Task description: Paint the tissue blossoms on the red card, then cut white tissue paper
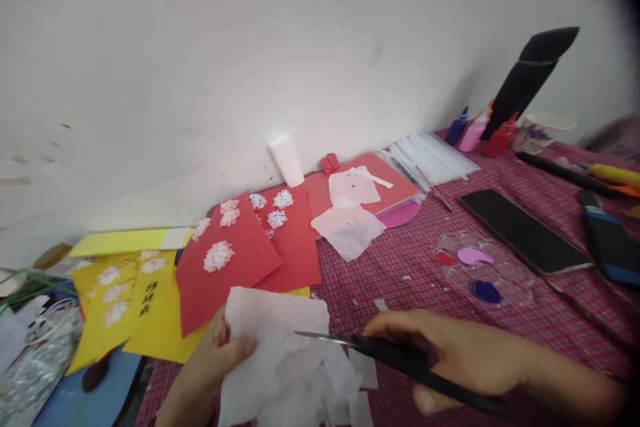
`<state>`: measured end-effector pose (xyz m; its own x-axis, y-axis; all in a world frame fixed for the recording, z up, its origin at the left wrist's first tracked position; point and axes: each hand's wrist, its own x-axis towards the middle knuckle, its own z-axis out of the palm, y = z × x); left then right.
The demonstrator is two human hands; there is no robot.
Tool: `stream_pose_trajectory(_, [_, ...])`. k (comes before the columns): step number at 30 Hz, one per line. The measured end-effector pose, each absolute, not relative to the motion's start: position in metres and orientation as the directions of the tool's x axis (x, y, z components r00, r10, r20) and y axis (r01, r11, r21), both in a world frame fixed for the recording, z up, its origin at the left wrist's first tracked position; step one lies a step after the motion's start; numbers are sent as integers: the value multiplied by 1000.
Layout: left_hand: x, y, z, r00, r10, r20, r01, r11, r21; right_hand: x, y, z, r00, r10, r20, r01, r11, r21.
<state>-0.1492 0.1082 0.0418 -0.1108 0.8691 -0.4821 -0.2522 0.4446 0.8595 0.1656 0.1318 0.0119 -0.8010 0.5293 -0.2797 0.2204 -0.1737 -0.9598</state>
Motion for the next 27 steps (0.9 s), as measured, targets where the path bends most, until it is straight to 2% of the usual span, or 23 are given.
stream_pose_trajectory(8, [-148, 105, 39, -36, 881, -472, -168, 460, 872, 166, 132, 9, -812, 514, -275, 179, -229, -957])
stream_pose_trajectory(17, [-135, 104, 43, -81, 915, -395, -125, 384, 915, 168, 129, 12, -771, 556, -309, 256, -174, -951])
stream_pose_trajectory(22, [-135, 106, 41, -102, 926, -363, -27, 362, 932, 168, 128, 9, -771, 566, -293, 221, -193, -956])
stream_pose_trajectory(27, [-134, 109, 41, -111, 927, -357, -25, 357, 934, 170, 127, 6, -768, 569, -294, 212, -206, -955])
